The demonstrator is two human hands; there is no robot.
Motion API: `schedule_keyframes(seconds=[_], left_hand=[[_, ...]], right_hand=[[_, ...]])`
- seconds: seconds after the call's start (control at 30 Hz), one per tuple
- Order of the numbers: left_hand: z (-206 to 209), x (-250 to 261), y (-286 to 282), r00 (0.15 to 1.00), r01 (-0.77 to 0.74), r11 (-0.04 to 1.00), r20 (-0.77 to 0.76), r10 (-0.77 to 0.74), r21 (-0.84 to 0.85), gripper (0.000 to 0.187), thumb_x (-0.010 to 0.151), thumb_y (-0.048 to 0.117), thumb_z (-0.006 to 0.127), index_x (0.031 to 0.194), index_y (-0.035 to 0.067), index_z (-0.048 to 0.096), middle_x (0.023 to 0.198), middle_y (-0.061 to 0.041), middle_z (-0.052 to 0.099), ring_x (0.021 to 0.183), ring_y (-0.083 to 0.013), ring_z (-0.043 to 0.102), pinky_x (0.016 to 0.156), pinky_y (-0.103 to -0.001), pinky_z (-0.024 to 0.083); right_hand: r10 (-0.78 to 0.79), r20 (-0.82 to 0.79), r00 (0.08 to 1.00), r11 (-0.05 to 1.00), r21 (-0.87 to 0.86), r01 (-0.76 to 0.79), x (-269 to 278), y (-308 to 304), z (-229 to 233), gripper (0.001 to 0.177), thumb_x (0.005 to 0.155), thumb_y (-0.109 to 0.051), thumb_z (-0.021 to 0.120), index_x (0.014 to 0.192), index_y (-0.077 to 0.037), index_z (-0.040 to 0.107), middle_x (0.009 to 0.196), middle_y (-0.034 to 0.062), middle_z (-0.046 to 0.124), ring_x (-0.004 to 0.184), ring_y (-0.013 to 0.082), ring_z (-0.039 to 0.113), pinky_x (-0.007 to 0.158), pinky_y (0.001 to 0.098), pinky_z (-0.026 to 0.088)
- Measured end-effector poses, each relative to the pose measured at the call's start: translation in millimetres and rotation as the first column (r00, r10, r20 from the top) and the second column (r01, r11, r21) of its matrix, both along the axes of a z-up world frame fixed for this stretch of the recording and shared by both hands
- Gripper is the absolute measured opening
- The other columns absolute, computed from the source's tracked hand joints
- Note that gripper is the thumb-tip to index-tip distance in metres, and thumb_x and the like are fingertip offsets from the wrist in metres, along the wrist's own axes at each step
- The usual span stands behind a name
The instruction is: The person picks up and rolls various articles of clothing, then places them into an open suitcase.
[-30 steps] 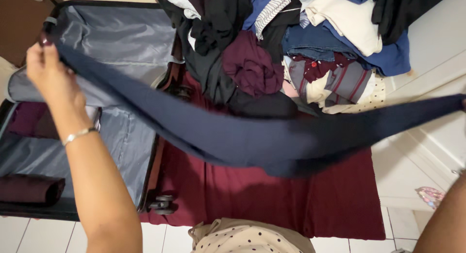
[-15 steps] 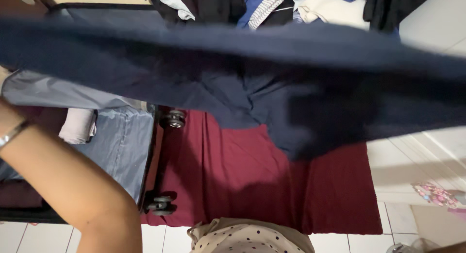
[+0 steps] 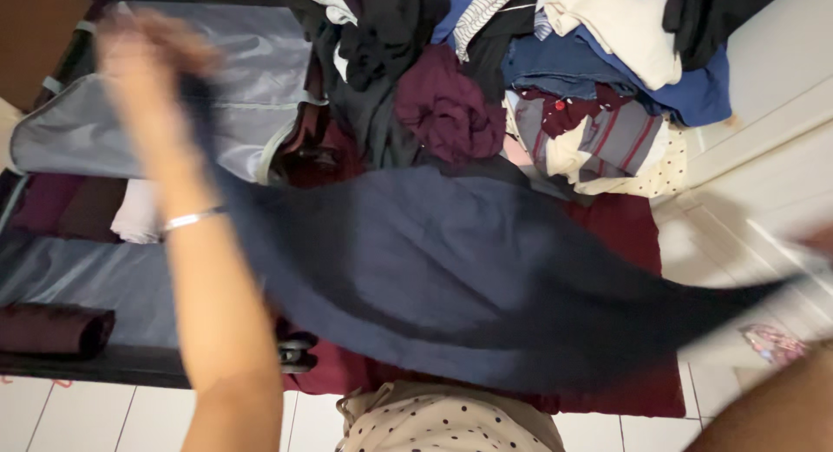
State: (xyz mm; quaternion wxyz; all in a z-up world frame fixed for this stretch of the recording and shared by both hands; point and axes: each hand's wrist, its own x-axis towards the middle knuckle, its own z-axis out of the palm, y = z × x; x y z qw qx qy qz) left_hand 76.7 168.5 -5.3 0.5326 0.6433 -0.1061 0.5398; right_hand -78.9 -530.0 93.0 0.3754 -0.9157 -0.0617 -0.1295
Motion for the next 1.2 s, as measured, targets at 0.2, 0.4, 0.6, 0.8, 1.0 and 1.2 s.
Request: schedule_keyframes(seconds=[0.2,0.4,0.6,0.8,1.0,1.2], left_hand=[[-19.8,-17.0,-227.5,-0.139,0.876,-0.068,-0.114,-0.984,-0.478,0.031,0.085,0.027,0.082,0.098,0.005,0.065,0.095,-0.010,0.066,0.086,-0.0214,0.064,0.075,-0.032,0.049],[-93.1,-44.3,-297.4,-0.496,0.655,-0.502,0.180,-0.849,-0.565,0.028,0.090,0.018,0.085,0.093,0.006,0.061,0.090,-0.006,0.059,0.088,-0.0184,0.059,0.086,-0.031,0.048],[-92.7,-54.0,-304.5,-0.467,0.587,-0.520,0.266,-0.843,-0.620,0.043,0.086,0.019,0.089,0.107,0.011,0.052,0.098,-0.002,0.058,0.092,-0.0112,0.057,0.080,-0.022,0.048],[-73.7,-57.5,-299.3,-0.482,0.620,-0.491,0.196,-0.854,-0.612,0.056,0.082,0.028,0.093,0.117,0.009,0.052,0.101,-0.003,0.059,0.095,-0.0101,0.060,0.087,-0.022,0.049],[-93.3,-48.0,-299.8,-0.293,0.704,-0.209,-0.009,-0.956,-0.679,0.060,0.082,0.029,0.088,0.129,0.010,0.055,0.112,0.000,0.063,0.106,-0.0067,0.064,0.093,-0.020,0.051],[-78.2,-70.0,-303.5,0.543,0.697,0.567,-0.193,-0.817,-0.439,0.021,0.096,0.005,0.075,0.108,0.004,0.058,0.106,-0.007,0.066,0.097,-0.0142,0.065,0.083,-0.026,0.053]], right_hand=[[0.570,0.086,0.817,0.798,0.182,-0.575,22.4,178.6,-25.2,0.026,0.080,0.009,0.074,0.101,-0.005,0.077,0.099,0.0049,0.068,0.094,0.0145,0.065,0.080,0.0265,0.051],[0.560,0.153,0.814,0.772,0.258,-0.581,23.7,226.1,-31.7,0.021,0.081,0.010,0.077,0.096,-0.004,0.071,0.098,0.0027,0.070,0.092,0.0137,0.068,0.081,0.0245,0.053],[0.511,0.138,0.849,0.729,0.453,-0.512,26.2,231.7,-56.3,0.021,0.081,0.010,0.076,0.095,-0.005,0.070,0.104,0.0007,0.058,0.091,0.0083,0.062,0.078,0.0230,0.052],[0.482,0.149,0.863,0.752,0.435,-0.496,28.2,234.7,-67.2,0.030,0.083,0.009,0.077,0.108,-0.006,0.068,0.100,-0.0002,0.057,0.087,0.0067,0.053,0.080,0.0221,0.042],[0.471,0.283,0.836,0.824,0.199,-0.531,28.8,242.6,-59.5,0.037,0.075,0.012,0.072,0.110,0.000,0.073,0.120,0.0079,0.057,0.109,0.0159,0.058,0.093,0.0274,0.047],[0.334,0.391,0.858,0.778,0.399,-0.485,24.4,249.9,-68.5,0.022,0.093,0.015,0.069,0.111,0.004,0.070,0.121,0.0117,0.068,0.114,0.0196,0.069,0.104,0.0285,0.057]])
